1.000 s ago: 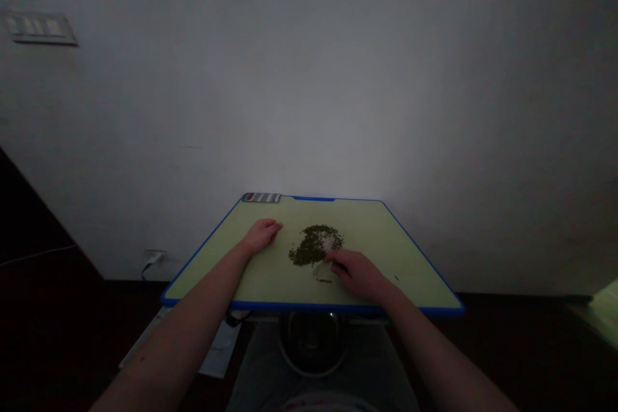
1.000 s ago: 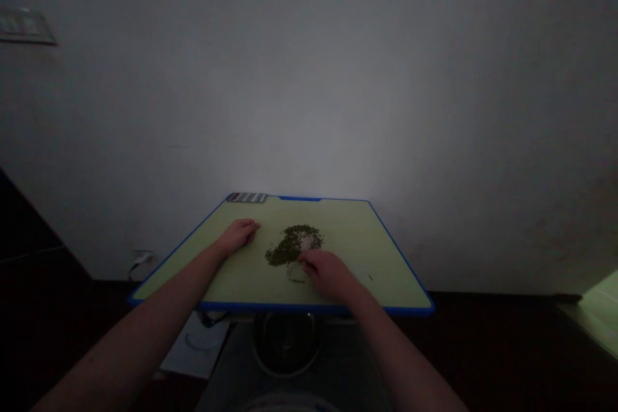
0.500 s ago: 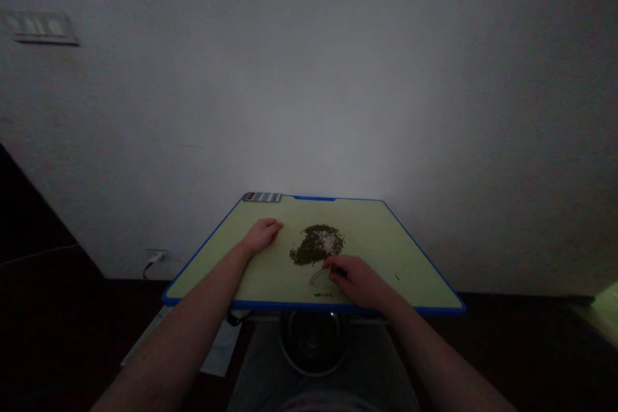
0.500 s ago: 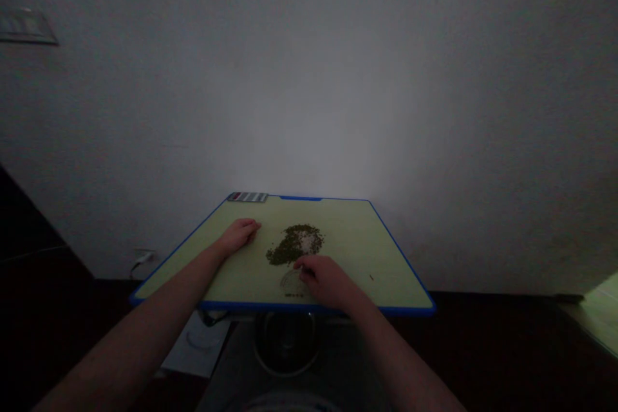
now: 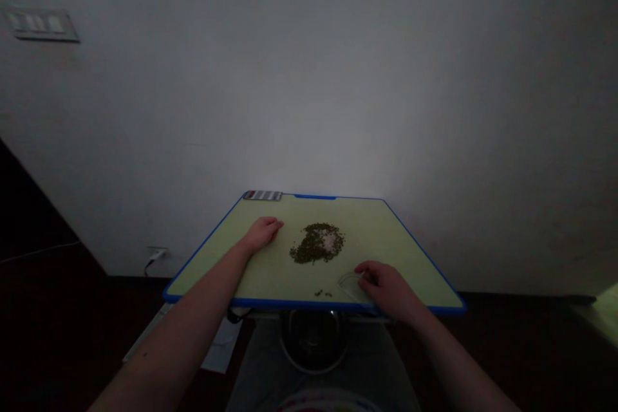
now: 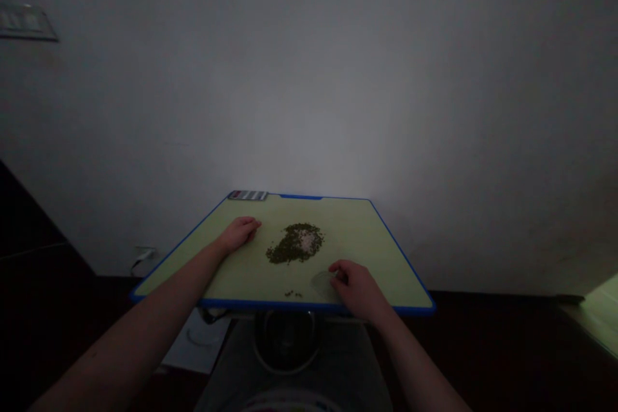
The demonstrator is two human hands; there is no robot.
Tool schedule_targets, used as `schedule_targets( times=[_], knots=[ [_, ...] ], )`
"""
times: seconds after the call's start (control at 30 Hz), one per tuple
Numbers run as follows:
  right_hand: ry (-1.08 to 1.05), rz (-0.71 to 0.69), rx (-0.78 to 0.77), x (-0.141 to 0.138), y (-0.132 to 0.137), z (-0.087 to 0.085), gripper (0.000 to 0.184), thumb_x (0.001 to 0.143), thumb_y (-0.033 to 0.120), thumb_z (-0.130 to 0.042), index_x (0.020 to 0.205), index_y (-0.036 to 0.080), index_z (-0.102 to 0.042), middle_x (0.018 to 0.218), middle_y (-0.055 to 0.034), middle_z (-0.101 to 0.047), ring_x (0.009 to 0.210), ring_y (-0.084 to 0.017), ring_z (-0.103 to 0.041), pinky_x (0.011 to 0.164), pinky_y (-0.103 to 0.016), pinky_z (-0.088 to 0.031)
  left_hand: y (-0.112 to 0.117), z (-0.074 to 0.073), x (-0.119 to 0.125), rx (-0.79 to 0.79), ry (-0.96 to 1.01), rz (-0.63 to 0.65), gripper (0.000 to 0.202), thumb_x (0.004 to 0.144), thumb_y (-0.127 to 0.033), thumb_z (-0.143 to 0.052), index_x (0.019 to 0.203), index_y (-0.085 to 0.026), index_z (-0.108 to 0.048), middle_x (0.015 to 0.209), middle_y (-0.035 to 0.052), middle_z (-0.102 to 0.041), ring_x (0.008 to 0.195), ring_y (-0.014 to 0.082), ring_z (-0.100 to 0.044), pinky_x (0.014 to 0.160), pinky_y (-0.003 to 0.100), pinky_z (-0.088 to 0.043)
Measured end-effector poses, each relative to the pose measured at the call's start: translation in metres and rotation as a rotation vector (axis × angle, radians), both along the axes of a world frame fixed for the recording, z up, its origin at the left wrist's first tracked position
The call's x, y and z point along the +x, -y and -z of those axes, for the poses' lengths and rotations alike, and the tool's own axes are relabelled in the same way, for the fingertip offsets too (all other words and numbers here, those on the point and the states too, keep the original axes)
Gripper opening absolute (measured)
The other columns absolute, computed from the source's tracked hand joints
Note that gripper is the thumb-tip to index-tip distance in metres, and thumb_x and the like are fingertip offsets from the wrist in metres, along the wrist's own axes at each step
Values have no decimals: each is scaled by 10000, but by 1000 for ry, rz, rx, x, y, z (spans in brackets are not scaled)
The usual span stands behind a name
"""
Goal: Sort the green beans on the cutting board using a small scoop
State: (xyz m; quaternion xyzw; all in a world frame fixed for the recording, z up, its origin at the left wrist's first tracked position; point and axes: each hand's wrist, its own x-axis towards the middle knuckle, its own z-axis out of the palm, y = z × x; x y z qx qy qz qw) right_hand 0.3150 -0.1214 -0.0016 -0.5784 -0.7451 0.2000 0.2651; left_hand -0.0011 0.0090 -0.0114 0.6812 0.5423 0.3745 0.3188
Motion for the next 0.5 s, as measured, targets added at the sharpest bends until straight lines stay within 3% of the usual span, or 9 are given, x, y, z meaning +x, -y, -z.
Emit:
schedule_targets(
  times=[0.23,0.5],
  knots=[
    [-4,-74,-19,-18,10,-4,209,702,215,-479,879,184,-585,627,0,-577,582,-122,-515,547,-235,-351,0,1,-1,13,15,7,390,694,-491,-433,476,-167,-434,378,-44,-389,372,80,-343,424,234,-271],
    [-47,-136,-57,-20,13,-1,226,714,205,-462,908,186,-576,644,2,-571,590,-119,-513,552,-232,-355,0,0,0,5,32,4,377,692,-472,-438,470,-167,-438,371,-41,-389,369,79,-330,422,233,-265]
  ],
)
